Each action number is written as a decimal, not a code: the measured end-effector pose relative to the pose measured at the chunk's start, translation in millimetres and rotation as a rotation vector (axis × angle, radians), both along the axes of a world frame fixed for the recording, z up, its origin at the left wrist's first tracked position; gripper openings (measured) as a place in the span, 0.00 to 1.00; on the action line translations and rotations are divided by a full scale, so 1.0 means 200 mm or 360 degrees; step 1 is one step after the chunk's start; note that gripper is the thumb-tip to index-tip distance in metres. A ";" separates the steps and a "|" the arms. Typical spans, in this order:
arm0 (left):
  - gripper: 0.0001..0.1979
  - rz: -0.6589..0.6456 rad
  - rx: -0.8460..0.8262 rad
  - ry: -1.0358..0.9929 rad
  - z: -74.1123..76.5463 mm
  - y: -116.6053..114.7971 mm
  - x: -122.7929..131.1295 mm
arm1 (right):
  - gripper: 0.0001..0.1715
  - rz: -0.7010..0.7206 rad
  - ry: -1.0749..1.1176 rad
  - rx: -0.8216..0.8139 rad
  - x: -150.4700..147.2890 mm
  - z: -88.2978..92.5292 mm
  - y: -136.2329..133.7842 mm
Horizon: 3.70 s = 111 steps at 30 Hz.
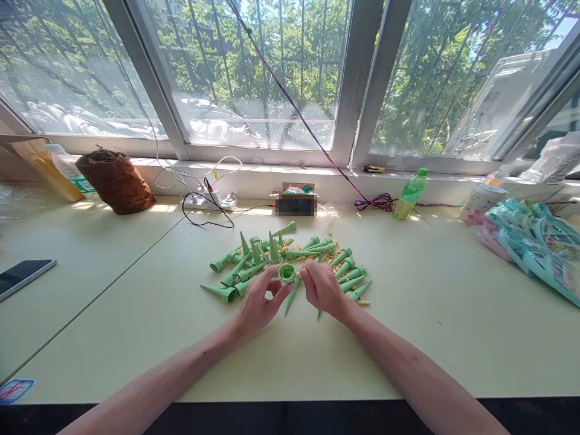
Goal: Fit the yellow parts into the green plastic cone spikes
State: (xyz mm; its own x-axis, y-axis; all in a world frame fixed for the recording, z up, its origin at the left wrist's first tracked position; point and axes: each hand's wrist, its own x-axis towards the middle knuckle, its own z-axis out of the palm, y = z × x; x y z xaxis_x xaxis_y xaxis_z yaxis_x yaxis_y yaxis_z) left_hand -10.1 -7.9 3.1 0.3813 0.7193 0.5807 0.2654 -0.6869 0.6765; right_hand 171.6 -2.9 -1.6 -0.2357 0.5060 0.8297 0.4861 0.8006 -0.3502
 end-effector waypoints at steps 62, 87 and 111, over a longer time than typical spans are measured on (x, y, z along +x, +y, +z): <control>0.11 -0.0140 -0.0308 -0.0038 0.04 -0.01 -0.01 | 0.16 -0.0080 -0.0154 -0.0021 0.00 0.00 0.01; 0.09 -0.0092 -0.0548 -0.0022 0.03 0.00 0.00 | 0.15 -0.0124 -0.0042 0.0010 -0.01 0.00 0.00; 0.17 -0.0083 -0.0790 -0.0288 0.04 -0.01 0.01 | 0.16 -0.0223 0.0018 0.0028 -0.02 0.00 0.01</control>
